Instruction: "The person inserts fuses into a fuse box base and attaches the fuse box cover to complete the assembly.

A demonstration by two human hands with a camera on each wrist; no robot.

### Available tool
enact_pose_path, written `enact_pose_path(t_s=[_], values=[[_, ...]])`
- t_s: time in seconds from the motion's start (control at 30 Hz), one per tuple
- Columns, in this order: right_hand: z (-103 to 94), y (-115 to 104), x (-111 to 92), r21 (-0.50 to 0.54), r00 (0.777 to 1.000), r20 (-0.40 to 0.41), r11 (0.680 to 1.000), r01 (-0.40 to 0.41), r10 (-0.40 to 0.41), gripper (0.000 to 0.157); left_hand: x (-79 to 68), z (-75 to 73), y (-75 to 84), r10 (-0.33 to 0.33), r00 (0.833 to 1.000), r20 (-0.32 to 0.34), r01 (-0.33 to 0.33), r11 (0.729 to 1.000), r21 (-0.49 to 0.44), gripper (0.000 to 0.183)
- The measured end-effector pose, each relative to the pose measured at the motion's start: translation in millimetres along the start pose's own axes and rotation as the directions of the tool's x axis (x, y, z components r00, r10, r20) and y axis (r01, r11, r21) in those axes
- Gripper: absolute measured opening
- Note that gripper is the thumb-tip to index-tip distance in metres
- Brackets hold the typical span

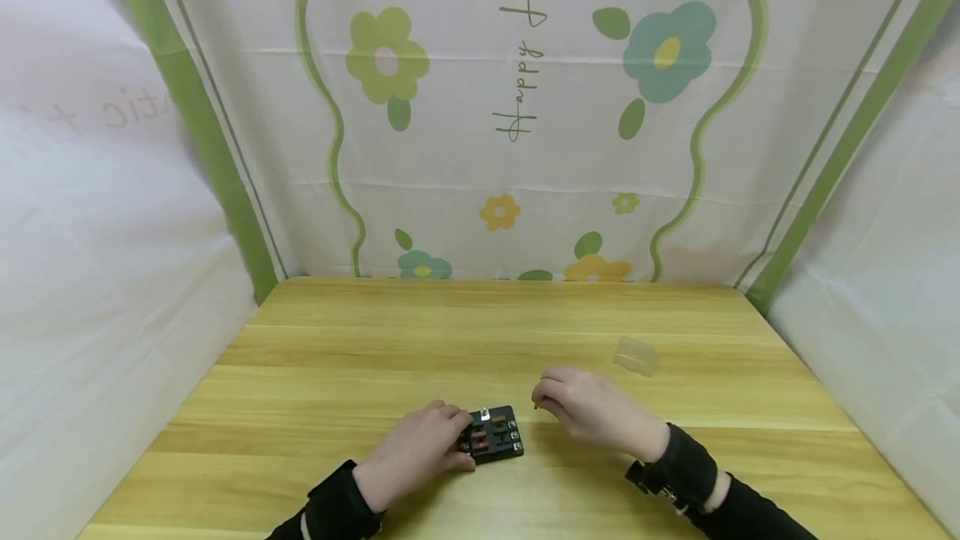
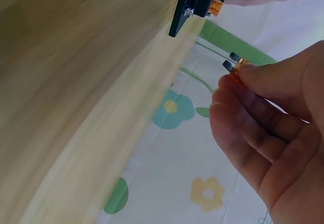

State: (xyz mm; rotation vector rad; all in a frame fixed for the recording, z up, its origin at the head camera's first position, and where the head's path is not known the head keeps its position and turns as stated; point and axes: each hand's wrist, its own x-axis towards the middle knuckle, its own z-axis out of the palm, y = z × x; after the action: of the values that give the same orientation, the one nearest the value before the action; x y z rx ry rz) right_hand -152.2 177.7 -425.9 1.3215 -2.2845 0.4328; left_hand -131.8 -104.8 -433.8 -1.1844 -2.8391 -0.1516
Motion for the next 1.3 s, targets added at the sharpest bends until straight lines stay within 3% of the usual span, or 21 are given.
enact_pose_path(t_s=[0.7, 1.3], values=[[8.4, -17.0, 19.1, 0.051, 0.998, 0.053, 0.998, 0.038, -0.041, 0.014, 1.4, -1.2, -1.6, 0.015, 1.000, -0.015, -0.015, 1.000, -0.022, 0.044], [18.1, -26.2, 24.6, 0.104, 0.995, 0.100, 0.995, 0.008, -0.018, 0.014, 2.6, 1.4, -4.1, 0.025, 0.999, -0.030, -0.025, 1.000, -0.014, 0.043]])
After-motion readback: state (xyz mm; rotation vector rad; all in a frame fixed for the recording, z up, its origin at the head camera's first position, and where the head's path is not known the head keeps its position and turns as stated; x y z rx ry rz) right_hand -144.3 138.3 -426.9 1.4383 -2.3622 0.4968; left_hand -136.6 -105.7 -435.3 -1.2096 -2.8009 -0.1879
